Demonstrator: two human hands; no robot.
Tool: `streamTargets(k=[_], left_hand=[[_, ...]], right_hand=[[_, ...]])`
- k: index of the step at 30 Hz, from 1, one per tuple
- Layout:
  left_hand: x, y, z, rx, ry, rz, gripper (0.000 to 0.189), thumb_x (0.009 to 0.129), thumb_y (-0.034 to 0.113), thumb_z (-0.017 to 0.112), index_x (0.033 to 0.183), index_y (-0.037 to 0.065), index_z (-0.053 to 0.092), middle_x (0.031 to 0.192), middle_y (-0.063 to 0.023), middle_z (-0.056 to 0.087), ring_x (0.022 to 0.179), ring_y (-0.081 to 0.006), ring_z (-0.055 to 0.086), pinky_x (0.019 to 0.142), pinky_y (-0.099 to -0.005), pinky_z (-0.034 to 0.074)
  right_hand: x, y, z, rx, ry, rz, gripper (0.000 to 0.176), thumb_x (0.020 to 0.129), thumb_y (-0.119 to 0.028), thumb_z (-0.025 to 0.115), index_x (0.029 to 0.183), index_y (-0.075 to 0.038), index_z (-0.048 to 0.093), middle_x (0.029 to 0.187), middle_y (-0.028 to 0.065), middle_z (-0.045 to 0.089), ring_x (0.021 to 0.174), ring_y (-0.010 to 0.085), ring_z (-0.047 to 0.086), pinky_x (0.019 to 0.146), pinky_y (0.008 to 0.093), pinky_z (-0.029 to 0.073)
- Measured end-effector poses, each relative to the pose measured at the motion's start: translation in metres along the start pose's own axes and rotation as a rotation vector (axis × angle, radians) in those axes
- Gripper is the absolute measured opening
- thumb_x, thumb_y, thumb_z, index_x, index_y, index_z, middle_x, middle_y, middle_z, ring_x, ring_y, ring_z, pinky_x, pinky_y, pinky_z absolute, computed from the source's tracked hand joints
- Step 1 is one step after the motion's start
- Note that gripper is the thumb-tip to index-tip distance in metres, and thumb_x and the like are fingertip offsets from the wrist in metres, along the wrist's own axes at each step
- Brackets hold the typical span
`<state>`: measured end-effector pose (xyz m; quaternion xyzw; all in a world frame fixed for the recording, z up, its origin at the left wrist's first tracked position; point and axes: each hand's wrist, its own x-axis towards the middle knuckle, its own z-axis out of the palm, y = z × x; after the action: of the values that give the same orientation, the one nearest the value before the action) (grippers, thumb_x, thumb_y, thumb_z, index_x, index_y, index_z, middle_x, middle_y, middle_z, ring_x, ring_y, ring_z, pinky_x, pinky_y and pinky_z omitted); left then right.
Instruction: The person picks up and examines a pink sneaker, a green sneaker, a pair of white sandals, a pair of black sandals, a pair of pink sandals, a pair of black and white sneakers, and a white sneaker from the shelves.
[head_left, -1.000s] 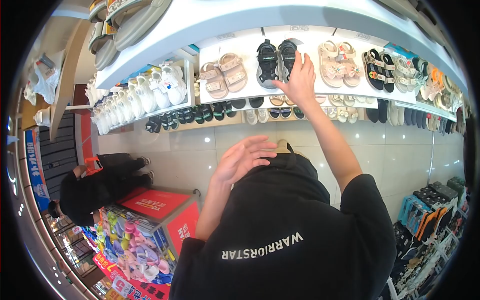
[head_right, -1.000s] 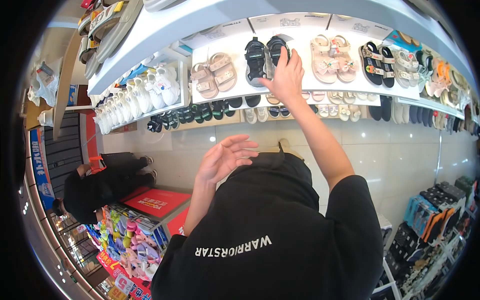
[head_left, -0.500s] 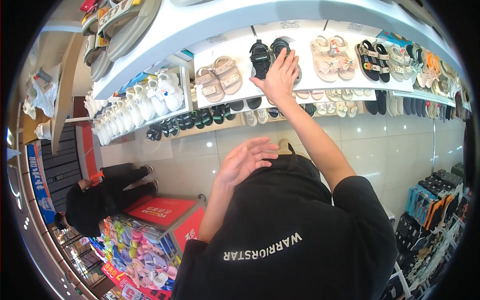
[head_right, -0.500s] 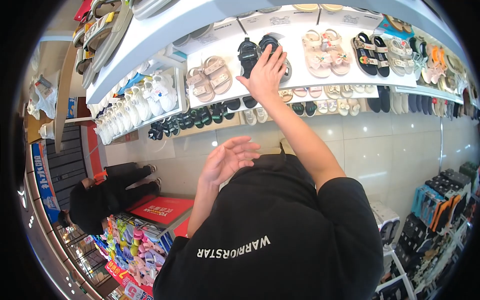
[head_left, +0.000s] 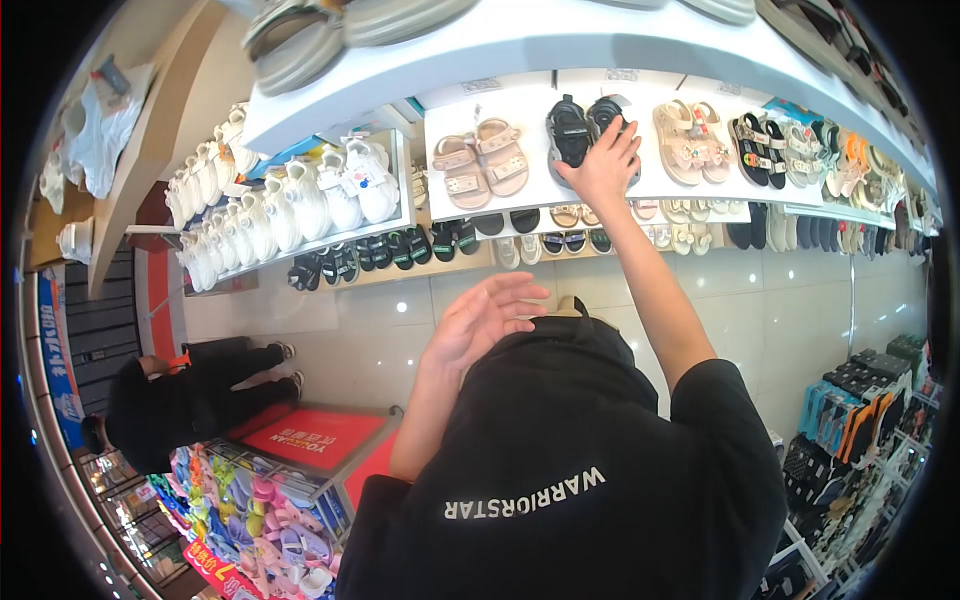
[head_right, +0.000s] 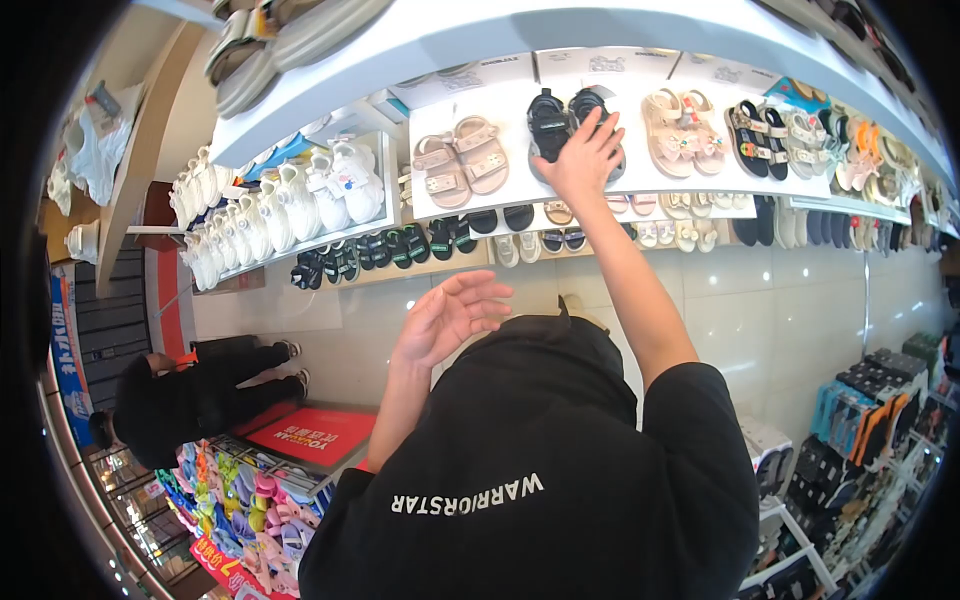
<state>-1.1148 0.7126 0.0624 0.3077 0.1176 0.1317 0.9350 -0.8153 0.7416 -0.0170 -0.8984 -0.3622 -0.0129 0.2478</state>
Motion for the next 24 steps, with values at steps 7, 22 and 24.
streamTargets(k=[7, 22, 24], left_hand=[[-0.028, 0.026, -0.036, -0.087, -0.009, 0.008, 0.060, 0.102, 0.042, 0.048, 0.141, -0.004, 0.041, 0.136, -0.0275, 0.052, 0.118, -0.0342, 0.058, 0.096, -0.0418, 0.049], [-0.070, 0.047, -0.106, -0.364, 0.148, 0.124, 0.038, 0.103, 0.027, 0.046, 0.129, 0.001, 0.055, 0.124, -0.0186, 0.063, 0.112, -0.0271, 0.062, 0.093, -0.0396, 0.050], [-0.074, 0.050, -0.108, -0.332, 0.209, 0.143, 0.039, 0.103, 0.028, 0.047, 0.131, 0.001, 0.053, 0.125, -0.0183, 0.062, 0.112, -0.0270, 0.062, 0.093, -0.0397, 0.050]], right_hand=[[-0.011, -0.063, -0.025, 0.288, 0.049, -0.408, 0.077, 0.075, -0.031, 0.082, 0.132, 0.005, 0.045, 0.135, 0.0266, 0.047, 0.127, 0.0417, 0.045, 0.105, 0.0507, 0.039], [-0.001, -0.155, 0.058, -0.337, -0.390, -0.532, 0.061, 0.084, -0.064, 0.062, 0.122, -0.017, 0.066, 0.105, 0.0132, 0.072, 0.111, 0.0359, 0.059, 0.091, 0.0571, 0.034], [-0.001, -0.158, 0.049, -0.274, -0.446, -0.523, 0.061, 0.084, -0.064, 0.061, 0.120, -0.016, 0.067, 0.100, 0.0125, 0.073, 0.105, 0.0340, 0.062, 0.090, 0.0572, 0.036]])
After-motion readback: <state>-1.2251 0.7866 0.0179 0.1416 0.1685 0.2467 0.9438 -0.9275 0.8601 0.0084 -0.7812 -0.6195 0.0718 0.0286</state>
